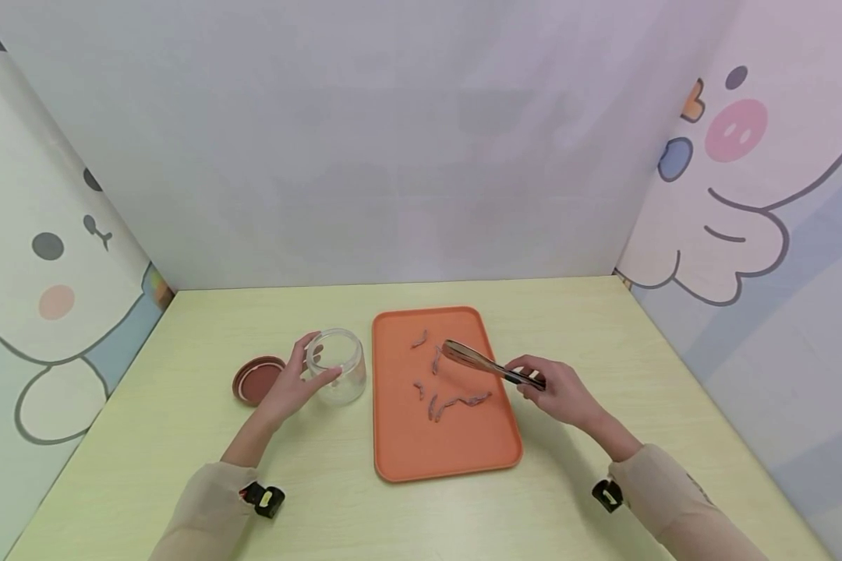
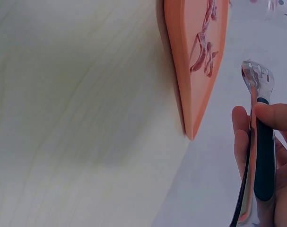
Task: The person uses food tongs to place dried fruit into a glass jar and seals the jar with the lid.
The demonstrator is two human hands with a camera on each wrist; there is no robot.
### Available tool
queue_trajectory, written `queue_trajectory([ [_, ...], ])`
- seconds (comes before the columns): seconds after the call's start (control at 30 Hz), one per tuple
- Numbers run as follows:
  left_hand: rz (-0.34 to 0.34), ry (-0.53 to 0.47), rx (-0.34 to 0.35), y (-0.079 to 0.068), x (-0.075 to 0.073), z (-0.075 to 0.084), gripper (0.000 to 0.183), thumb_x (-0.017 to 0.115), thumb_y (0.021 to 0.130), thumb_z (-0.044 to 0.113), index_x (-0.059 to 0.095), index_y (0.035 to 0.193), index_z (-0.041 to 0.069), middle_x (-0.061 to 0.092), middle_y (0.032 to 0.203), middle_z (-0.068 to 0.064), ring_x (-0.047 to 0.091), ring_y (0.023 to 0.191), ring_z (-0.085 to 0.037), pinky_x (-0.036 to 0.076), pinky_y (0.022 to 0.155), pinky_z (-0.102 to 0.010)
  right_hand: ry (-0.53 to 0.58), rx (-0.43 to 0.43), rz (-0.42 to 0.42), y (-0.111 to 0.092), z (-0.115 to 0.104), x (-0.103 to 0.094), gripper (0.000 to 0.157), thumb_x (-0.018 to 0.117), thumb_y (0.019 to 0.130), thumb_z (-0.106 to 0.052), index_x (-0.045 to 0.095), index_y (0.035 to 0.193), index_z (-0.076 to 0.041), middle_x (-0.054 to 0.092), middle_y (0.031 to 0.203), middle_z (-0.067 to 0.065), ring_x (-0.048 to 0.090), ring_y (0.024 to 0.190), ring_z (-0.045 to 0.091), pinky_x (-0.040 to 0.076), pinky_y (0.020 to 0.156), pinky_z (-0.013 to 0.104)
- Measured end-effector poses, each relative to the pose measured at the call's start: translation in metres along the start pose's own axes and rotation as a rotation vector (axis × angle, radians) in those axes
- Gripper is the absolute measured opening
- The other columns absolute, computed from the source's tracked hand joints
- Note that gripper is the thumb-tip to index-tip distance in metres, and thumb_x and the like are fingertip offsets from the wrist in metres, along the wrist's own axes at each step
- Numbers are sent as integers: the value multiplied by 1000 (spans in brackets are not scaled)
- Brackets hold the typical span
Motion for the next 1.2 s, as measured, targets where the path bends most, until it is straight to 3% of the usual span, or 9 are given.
queue_trajectory([
  [0.33, 2, -2, 11, 0, 0, 0, 81, 61, 80, 44, 12, 139, 20, 26, 138, -19, 22, 123, -40, 26, 91, -56, 30, -56, 21, 13, -17, 0, 30, 62, 79, 0, 59, 104, -18, 61, 81, 5, 48, 44, 4, 38, 39, 24],
  [0.6, 6, -9, 23, -1, 0, 0, 80, 61, 80, 43, 12, 139, 20, 27, 137, -19, 24, 123, -39, 26, 91, -56, 62, -117, 25, 28, -38, 3, 32, 60, 80, 2, 59, 106, -18, 59, 81, -5, 40, 41, 4, 35, 39, 22],
  [0.73, 2, -12, 26, 0, 0, 0, 80, 61, 80, 43, 12, 140, 21, 26, 138, -19, 23, 123, -39, 26, 91, -57, 87, -149, 23, 32, -48, 7, 33, 59, 80, 3, 59, 107, -16, 59, 79, -3, 39, 42, 4, 34, 38, 22],
  [1.0, 1, -14, 18, -1, 0, 2, 80, 61, 80, 43, 12, 140, 21, 27, 137, -19, 24, 123, -39, 26, 90, -57, 95, -198, 24, 43, -67, 15, 32, 60, 80, 2, 59, 108, -13, 61, 85, 0, 51, 57, 6, 38, 42, 23],
  [1.2, 2, -5, 13, 0, 0, 1, 81, 61, 80, 44, 12, 140, 21, 26, 138, -19, 24, 123, -40, 26, 90, -58, 110, -217, 8, 51, -78, 24, 31, 58, 81, 2, 58, 108, -13, 62, 85, 2, 45, 46, 4, 34, 39, 21],
])
Point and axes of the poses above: each hand's wrist, its own y-axis towards the middle knuckle, its own x-axis out of the palm, z = x × y, the point moved 4 cm from there along y, towards the middle knuckle
